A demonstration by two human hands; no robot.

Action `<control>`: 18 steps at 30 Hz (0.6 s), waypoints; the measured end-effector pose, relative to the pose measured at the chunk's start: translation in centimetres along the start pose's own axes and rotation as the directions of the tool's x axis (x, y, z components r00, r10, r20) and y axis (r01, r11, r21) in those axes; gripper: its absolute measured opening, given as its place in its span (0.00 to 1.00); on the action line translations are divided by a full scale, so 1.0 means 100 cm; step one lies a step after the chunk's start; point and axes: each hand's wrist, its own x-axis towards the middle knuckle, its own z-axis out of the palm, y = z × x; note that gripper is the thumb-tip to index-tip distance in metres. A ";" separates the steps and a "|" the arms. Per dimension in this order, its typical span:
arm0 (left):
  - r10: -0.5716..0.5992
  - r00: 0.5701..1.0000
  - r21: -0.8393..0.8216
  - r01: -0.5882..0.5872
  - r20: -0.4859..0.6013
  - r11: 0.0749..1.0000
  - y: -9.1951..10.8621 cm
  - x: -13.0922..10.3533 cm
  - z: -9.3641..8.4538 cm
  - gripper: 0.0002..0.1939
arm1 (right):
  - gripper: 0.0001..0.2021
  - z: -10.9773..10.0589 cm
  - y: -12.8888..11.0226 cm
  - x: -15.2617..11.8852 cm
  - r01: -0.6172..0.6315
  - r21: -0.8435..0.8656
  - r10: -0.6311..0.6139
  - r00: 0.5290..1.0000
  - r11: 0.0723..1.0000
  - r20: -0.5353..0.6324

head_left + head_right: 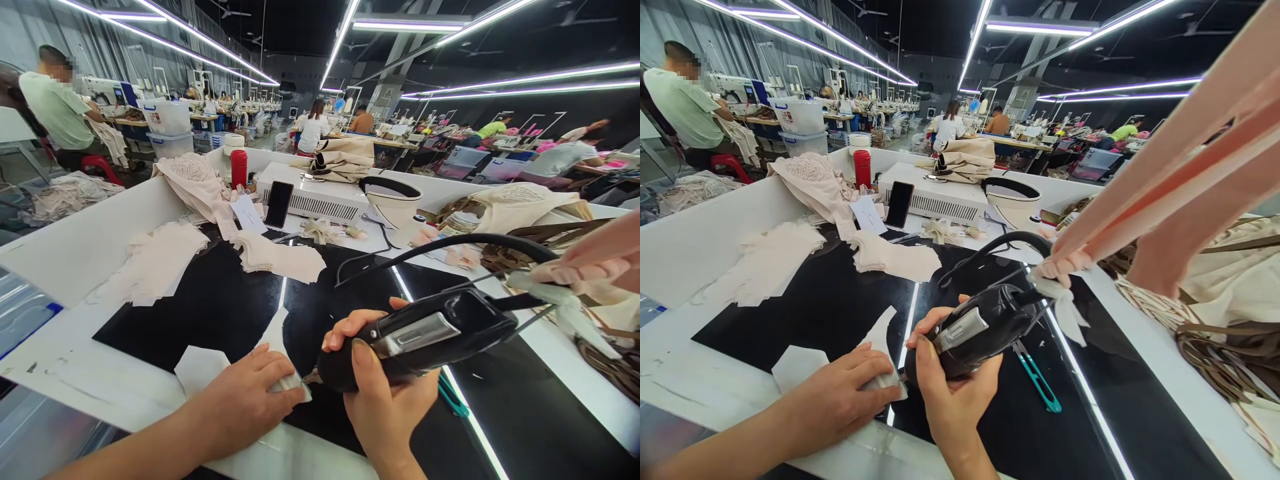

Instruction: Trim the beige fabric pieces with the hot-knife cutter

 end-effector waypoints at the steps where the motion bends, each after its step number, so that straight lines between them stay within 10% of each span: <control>1: -0.010 1.000 0.002 0.010 0.012 1.000 0.000 -0.001 0.001 0.13 | 0.20 0.001 0.000 0.000 -0.005 -0.002 0.005 1.000 1.000 -0.002; 18: -0.072 0.997 -0.005 0.072 0.005 0.997 0.005 -0.004 0.004 0.14 | 0.20 0.008 0.004 0.004 -0.023 -0.003 0.023 1.000 1.000 -0.006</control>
